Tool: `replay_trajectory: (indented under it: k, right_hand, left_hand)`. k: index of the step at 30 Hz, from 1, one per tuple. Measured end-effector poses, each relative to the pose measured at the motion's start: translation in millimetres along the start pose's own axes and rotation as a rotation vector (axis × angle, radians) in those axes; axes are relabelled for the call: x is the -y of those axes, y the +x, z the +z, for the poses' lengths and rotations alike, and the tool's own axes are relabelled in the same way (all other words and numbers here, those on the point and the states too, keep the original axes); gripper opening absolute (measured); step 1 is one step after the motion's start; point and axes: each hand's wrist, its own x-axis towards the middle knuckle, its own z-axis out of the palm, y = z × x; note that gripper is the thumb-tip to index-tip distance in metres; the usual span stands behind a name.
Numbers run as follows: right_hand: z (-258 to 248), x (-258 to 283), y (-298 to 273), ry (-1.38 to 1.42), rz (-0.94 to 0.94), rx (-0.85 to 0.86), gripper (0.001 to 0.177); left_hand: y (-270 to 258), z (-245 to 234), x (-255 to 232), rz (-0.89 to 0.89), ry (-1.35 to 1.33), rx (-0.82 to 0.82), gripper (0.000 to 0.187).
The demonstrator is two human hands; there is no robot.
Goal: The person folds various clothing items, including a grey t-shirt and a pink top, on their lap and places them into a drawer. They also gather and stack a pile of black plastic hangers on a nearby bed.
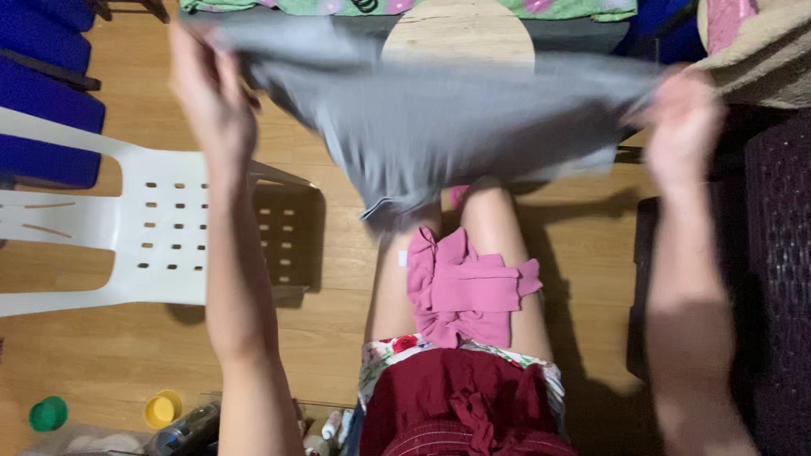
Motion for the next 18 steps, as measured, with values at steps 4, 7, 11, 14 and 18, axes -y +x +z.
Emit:
replay_trajectory:
  k: [4, 7, 11, 14, 18]
  right_hand:
    - [16.3, 74.1, 4.7, -0.606, -0.651, -0.117, 0.019]
    - [19.9, 37.3, -7.7, -0.927, -0.410, 0.347, 0.021]
    - [-2.4, -31.3, -48.9, -1.125, 0.645, 0.978, 0.028]
    - [-20.9, -42.8, -93.6, -0.902, 0.415, 1.198, 0.026]
    - [-41.9, -39.5, -136.3, -0.945, 0.884, 1.254, 0.042]
  left_hand:
    - [15.6, -15.5, -46.5, 0.459, 0.136, 0.012, 0.005]
    - [-39.0, -23.1, 19.4, 0.598, 0.738, 0.513, 0.015]
    - [-155.6, -32.0, 104.0, -0.161, 1.081, 1.417, 0.028]
    - [-214.8, -59.5, 69.4, 0.131, 1.121, 1.487, 0.024]
    - [-227.5, -73.6, -3.3, -0.177, 0.967, 1.781, 0.019]
